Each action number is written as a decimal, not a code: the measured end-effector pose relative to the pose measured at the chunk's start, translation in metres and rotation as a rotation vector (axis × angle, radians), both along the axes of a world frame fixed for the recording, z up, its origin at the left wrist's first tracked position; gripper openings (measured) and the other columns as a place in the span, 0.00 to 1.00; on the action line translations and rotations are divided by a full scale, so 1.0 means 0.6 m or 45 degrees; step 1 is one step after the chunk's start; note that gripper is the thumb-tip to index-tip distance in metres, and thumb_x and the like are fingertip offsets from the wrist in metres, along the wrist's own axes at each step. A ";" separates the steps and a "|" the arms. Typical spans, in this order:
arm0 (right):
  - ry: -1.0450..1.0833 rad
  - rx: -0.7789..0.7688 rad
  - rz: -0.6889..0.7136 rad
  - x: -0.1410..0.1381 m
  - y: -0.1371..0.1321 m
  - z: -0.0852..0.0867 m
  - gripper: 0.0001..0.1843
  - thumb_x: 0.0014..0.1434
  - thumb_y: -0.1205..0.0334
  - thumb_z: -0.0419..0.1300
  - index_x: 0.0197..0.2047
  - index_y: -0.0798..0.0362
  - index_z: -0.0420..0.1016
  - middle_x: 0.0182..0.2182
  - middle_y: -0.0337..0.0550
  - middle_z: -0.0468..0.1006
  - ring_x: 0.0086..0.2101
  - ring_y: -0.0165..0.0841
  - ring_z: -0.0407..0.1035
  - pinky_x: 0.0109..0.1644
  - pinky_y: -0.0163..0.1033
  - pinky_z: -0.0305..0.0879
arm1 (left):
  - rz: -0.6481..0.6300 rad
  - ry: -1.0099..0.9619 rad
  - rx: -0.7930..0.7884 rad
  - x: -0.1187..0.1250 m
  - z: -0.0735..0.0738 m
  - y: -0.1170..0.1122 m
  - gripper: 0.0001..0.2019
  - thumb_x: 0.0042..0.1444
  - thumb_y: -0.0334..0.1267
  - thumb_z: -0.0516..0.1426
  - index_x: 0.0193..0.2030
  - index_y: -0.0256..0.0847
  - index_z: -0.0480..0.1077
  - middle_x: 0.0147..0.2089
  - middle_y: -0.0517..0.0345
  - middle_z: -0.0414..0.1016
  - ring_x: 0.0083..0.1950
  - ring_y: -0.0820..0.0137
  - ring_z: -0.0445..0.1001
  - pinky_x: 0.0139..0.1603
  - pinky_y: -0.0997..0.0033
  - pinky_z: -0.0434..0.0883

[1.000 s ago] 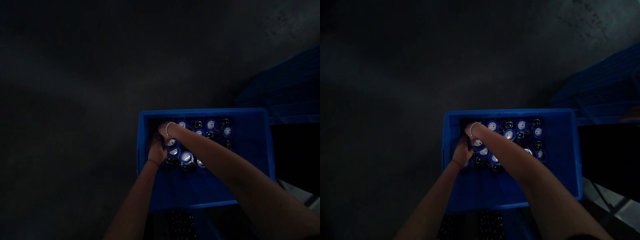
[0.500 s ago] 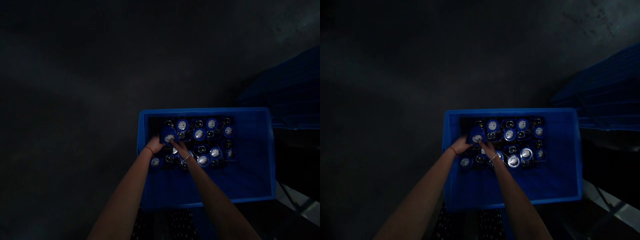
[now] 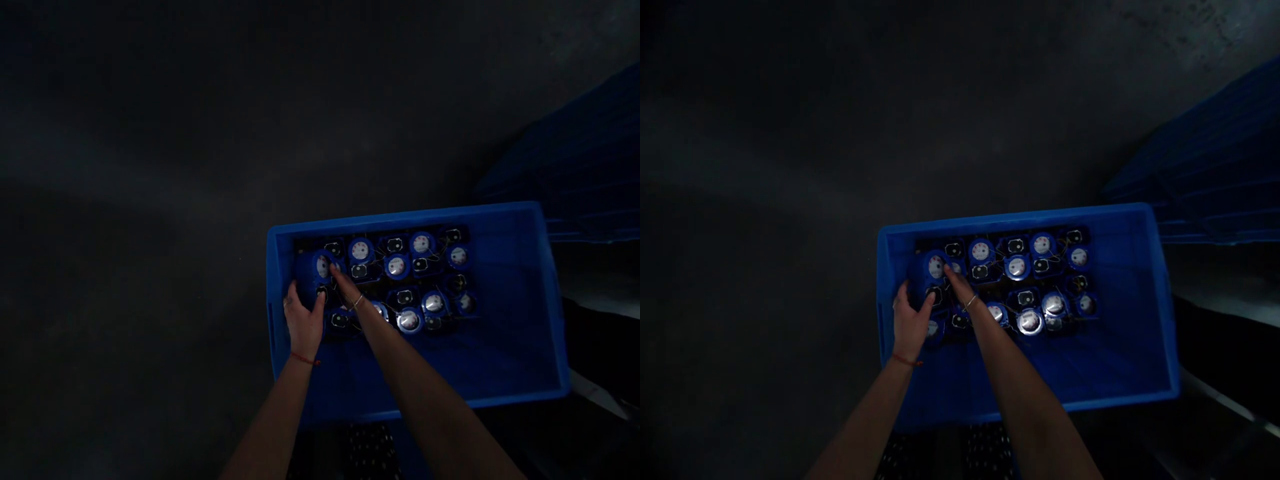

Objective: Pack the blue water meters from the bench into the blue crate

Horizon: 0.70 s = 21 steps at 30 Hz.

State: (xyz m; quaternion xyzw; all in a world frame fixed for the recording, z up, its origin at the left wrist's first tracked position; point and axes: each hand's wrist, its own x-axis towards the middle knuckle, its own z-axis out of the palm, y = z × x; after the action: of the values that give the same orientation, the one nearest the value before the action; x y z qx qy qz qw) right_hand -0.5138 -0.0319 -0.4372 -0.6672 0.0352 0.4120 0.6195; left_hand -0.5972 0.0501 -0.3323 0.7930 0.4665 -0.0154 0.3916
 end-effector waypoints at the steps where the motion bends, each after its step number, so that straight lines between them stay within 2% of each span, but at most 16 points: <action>1: 0.016 0.016 0.001 0.005 0.007 -0.004 0.34 0.52 0.32 0.48 0.41 0.54 0.75 0.34 0.46 0.79 0.45 0.39 0.71 0.51 0.47 0.65 | -0.001 -0.035 -0.007 0.000 -0.003 0.000 0.31 0.53 0.42 0.57 0.60 0.30 0.55 0.59 0.37 0.62 0.60 0.55 0.61 0.61 0.51 0.61; 5: 0.181 0.108 -0.044 0.014 0.023 -0.015 0.31 0.53 0.35 0.51 0.41 0.54 0.75 0.35 0.46 0.79 0.44 0.38 0.71 0.51 0.45 0.66 | -0.048 -0.172 -0.017 0.006 -0.029 0.008 0.23 0.57 0.41 0.52 0.59 0.38 0.59 0.59 0.47 0.64 0.61 0.61 0.61 0.63 0.56 0.59; 8: 0.243 0.155 -0.113 0.014 0.026 -0.018 0.30 0.53 0.36 0.51 0.42 0.54 0.73 0.35 0.45 0.79 0.42 0.37 0.72 0.49 0.43 0.68 | 0.023 -0.160 -0.119 0.017 -0.057 0.018 0.20 0.59 0.41 0.49 0.57 0.39 0.61 0.59 0.50 0.66 0.60 0.64 0.63 0.63 0.61 0.60; 11: 0.137 0.082 -0.049 0.018 0.027 -0.012 0.27 0.54 0.38 0.51 0.38 0.54 0.74 0.33 0.44 0.79 0.39 0.37 0.72 0.48 0.42 0.67 | 0.112 -0.060 -0.174 0.028 -0.074 0.023 0.21 0.60 0.41 0.47 0.58 0.40 0.60 0.61 0.51 0.63 0.62 0.64 0.61 0.63 0.61 0.59; 13: -0.048 -0.110 0.056 0.023 0.032 -0.004 0.25 0.54 0.40 0.52 0.31 0.54 0.74 0.30 0.46 0.78 0.38 0.39 0.72 0.47 0.42 0.66 | 0.134 -0.016 -0.191 0.031 -0.068 0.020 0.21 0.59 0.41 0.46 0.59 0.41 0.59 0.61 0.51 0.63 0.62 0.63 0.61 0.63 0.60 0.59; 15: -0.220 -0.298 0.143 0.026 0.039 0.004 0.22 0.55 0.42 0.53 0.29 0.55 0.73 0.29 0.47 0.77 0.37 0.40 0.72 0.44 0.42 0.66 | 0.127 0.032 -0.184 0.026 -0.048 0.011 0.21 0.59 0.40 0.47 0.59 0.38 0.59 0.61 0.47 0.62 0.62 0.61 0.61 0.64 0.59 0.58; 18: -0.323 -0.403 0.170 0.025 0.052 0.012 0.20 0.56 0.45 0.55 0.34 0.55 0.73 0.32 0.49 0.77 0.38 0.41 0.72 0.43 0.41 0.65 | -0.055 0.025 0.013 0.007 -0.015 -0.010 0.25 0.59 0.42 0.47 0.61 0.34 0.55 0.68 0.43 0.48 0.68 0.59 0.47 0.67 0.56 0.50; 20: -0.335 -0.429 0.133 0.021 0.058 0.014 0.19 0.57 0.46 0.54 0.36 0.55 0.72 0.34 0.50 0.78 0.38 0.40 0.72 0.44 0.40 0.65 | -0.191 -0.006 0.091 -0.006 -0.008 -0.023 0.27 0.59 0.42 0.46 0.64 0.32 0.51 0.70 0.43 0.39 0.70 0.60 0.40 0.68 0.55 0.46; 21: -0.334 -0.435 0.111 0.019 0.060 0.014 0.19 0.57 0.46 0.54 0.36 0.55 0.73 0.34 0.49 0.78 0.38 0.40 0.72 0.43 0.40 0.65 | -0.240 0.009 0.085 -0.011 -0.012 -0.027 0.27 0.59 0.41 0.45 0.64 0.30 0.50 0.70 0.43 0.39 0.70 0.61 0.39 0.68 0.55 0.46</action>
State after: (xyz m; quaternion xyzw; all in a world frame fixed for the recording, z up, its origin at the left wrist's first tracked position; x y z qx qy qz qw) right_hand -0.5026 0.0042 -0.4289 -0.8114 -0.0052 0.3361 0.4782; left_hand -0.6041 0.0338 -0.3393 0.8459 0.3915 -0.0393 0.3602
